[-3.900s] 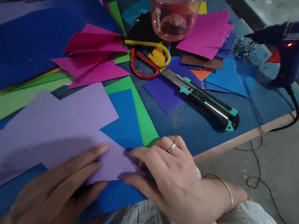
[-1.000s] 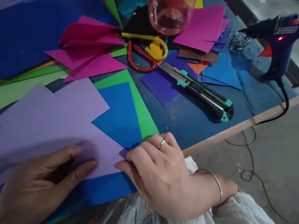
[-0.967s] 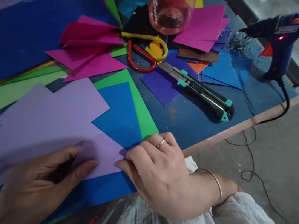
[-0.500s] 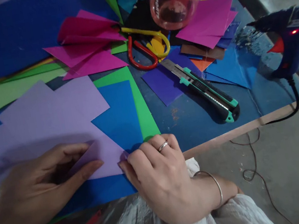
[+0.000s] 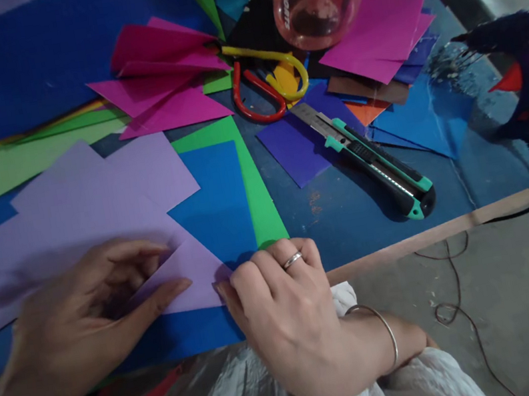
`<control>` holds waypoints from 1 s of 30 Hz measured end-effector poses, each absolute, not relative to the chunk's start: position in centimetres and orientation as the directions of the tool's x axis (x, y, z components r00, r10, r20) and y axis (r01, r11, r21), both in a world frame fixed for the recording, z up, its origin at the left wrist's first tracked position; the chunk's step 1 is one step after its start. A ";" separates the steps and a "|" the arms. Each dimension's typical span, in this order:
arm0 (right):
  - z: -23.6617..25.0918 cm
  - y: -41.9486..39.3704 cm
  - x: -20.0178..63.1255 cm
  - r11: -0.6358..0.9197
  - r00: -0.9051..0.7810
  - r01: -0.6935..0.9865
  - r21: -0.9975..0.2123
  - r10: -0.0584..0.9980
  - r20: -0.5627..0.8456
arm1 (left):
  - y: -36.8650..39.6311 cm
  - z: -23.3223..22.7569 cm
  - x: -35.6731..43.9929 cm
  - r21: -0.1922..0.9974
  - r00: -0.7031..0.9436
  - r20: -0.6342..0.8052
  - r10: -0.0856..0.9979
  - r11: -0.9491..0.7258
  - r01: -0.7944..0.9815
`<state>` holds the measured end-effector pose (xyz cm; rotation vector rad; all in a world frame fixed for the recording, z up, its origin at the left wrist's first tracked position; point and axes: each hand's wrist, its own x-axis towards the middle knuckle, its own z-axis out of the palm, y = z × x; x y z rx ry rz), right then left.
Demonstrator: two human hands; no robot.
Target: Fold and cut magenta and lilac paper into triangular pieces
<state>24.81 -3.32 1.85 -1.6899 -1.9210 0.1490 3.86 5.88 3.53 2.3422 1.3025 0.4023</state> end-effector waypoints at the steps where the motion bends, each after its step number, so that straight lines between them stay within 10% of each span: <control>1: 1.9 -3.3 24.8 0.192 -0.037 0.880 -0.435 0.940 0.339 | 5.9 3.5 3.9 0.485 0.535 0.066 0.842 -0.496 0.720; 18: 1.8 -3.4 24.4 0.175 -0.014 0.879 -0.444 0.939 0.343 | 5.7 1.7 2.2 0.070 0.853 0.426 0.302 -0.951 0.302; 30: 1.8 -3.4 24.4 0.174 -0.020 0.890 -0.421 0.938 0.345 | 4.8 1.4 1.9 0.272 0.932 0.239 0.271 -0.940 0.204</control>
